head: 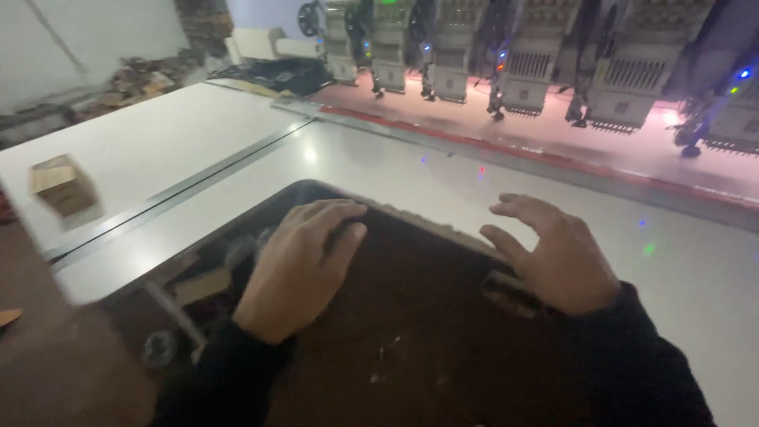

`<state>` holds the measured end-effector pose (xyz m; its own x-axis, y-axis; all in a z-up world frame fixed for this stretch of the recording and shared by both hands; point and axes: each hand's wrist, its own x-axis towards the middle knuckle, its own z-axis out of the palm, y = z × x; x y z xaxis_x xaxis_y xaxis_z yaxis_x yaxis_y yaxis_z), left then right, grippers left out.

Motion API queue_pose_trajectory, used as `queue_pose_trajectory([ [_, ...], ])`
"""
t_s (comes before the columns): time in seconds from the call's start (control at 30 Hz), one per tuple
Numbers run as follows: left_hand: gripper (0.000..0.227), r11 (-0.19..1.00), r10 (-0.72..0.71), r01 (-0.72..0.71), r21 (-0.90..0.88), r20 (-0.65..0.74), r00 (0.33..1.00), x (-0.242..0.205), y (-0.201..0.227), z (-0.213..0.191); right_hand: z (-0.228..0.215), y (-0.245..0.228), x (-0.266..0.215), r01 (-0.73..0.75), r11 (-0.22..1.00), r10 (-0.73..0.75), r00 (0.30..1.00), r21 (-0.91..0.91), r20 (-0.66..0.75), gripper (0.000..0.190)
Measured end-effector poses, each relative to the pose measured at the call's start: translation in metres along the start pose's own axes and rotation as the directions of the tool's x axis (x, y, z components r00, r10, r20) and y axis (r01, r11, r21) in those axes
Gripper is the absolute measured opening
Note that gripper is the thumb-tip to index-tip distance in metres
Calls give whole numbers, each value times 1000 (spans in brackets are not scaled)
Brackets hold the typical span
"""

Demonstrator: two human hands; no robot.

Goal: The person operates a multi-head embroidery machine, threading needles and adjusting the fabric. They walk to a nearby table to pick up spools of thread and review printed documents and a notebook before returning to the machine to continue the embroidery process.

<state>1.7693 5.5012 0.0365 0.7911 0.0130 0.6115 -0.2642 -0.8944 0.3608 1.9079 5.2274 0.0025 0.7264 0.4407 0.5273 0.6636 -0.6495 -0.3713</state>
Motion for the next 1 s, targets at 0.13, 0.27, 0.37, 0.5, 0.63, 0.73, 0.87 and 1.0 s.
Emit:
queue_pose_trajectory([
  [0.13, 34, 997, -58, 61, -54, 55, 997, 68, -51, 16, 30, 20, 64, -14, 1000, 14, 999, 3, -44, 42],
  [0.27, 38, 991, -9, 21, -135, 89, 996, 136, -111, 57, 62, 54, 121, 32, 998, -41, 984, -55, -173, 35],
  [0.37, 37, 976, 45, -29, -216, 69, 997, 189, -158, 96, 82, 69, 168, -68, 995, 54, 981, -70, -188, 33],
  [0.5, 33, 948, 145, -113, -297, 89, 985, 262, -221, 153, 118, 104, 220, -206, 972, 178, 959, -114, -219, 32],
  [0.63, 27, 934, 219, -187, -304, 74, 973, 354, -268, 201, 142, 134, 285, -338, 927, 285, 916, -161, -282, 28],
  [0.73, 27, 915, 245, -184, -359, 134, 960, 398, -288, 238, 158, 149, 312, -420, 886, 364, 892, -196, -267, 27],
  [0.87, 26, 872, 342, -274, -407, 104, 934, 459, -316, 286, 179, 189, 355, -460, 861, 400, 876, -216, -271, 29],
  [1.0, 25, 858, 343, -258, -443, 121, 932, 515, -340, 339, 213, 247, 400, -504, 840, 448, 852, -200, -270, 29],
])
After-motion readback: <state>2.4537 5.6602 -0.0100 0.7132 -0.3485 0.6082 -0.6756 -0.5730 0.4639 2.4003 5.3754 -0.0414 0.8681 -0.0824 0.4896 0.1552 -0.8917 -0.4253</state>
